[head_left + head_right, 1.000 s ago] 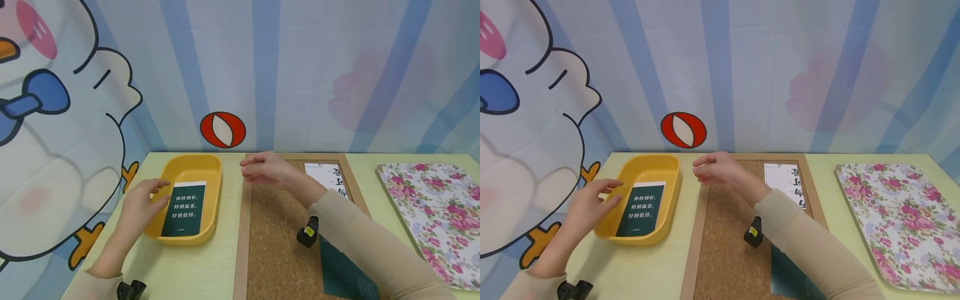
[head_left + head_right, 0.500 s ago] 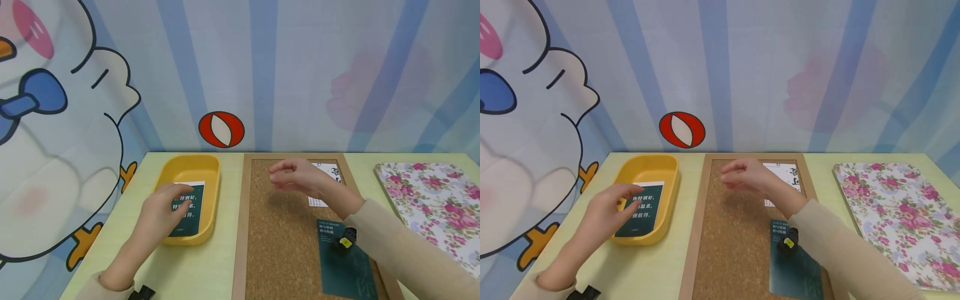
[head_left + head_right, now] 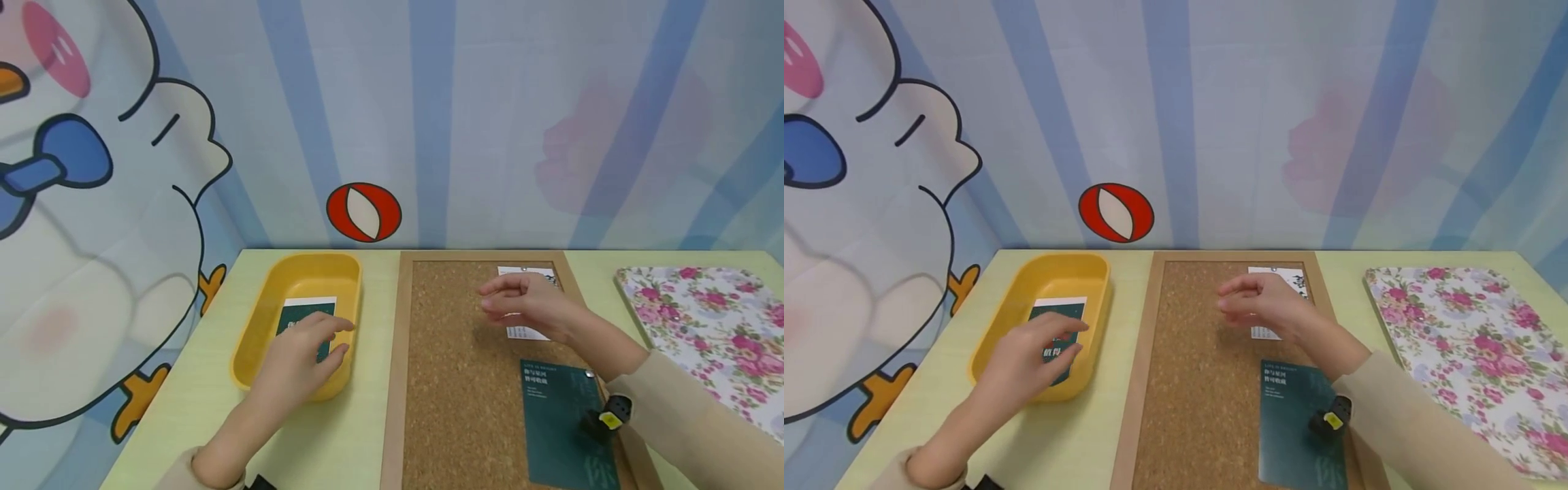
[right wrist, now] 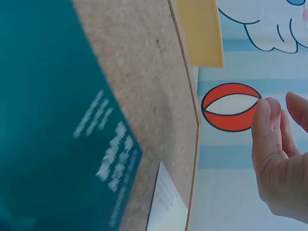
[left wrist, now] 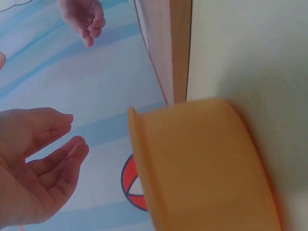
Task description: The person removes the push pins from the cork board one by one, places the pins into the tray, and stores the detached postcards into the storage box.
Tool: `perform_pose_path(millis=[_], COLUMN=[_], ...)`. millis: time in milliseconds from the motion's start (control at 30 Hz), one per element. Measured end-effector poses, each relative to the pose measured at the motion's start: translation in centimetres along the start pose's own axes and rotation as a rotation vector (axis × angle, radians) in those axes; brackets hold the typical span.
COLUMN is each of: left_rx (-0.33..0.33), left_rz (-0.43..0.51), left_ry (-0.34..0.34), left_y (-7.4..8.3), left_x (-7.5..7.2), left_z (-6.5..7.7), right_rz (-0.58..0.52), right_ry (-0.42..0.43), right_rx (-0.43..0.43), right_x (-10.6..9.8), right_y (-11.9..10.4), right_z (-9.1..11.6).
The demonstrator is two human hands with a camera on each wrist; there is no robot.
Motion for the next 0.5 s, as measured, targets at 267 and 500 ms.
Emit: perform_pose_path(millis=[267,500], left_rx=[0.085,0.231], left_rz=[0.061,0.042], left_ry=[-0.198,-0.336], left_y=[1.3,2.1], left_x=[2.6,4.6], left_z=[0.4,0.6], right_rz=[-0.014,-0.049], right_ry=[-0.002,-0.039], right_rx=[0.016,-0.031], right_x=[-1.5,-2.9], right_y=[1.3,2.1], right_z=[1.5,2.7])
Point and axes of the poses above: each hand's wrist, its own z-axis away from the middle knuckle, its own x-axis out of the palm, y = z × x, the point moved 1 cm from there along -z, towards the middle knuckle, and after that the axes turned 6 degrees about -x, right-handed, at the moved point
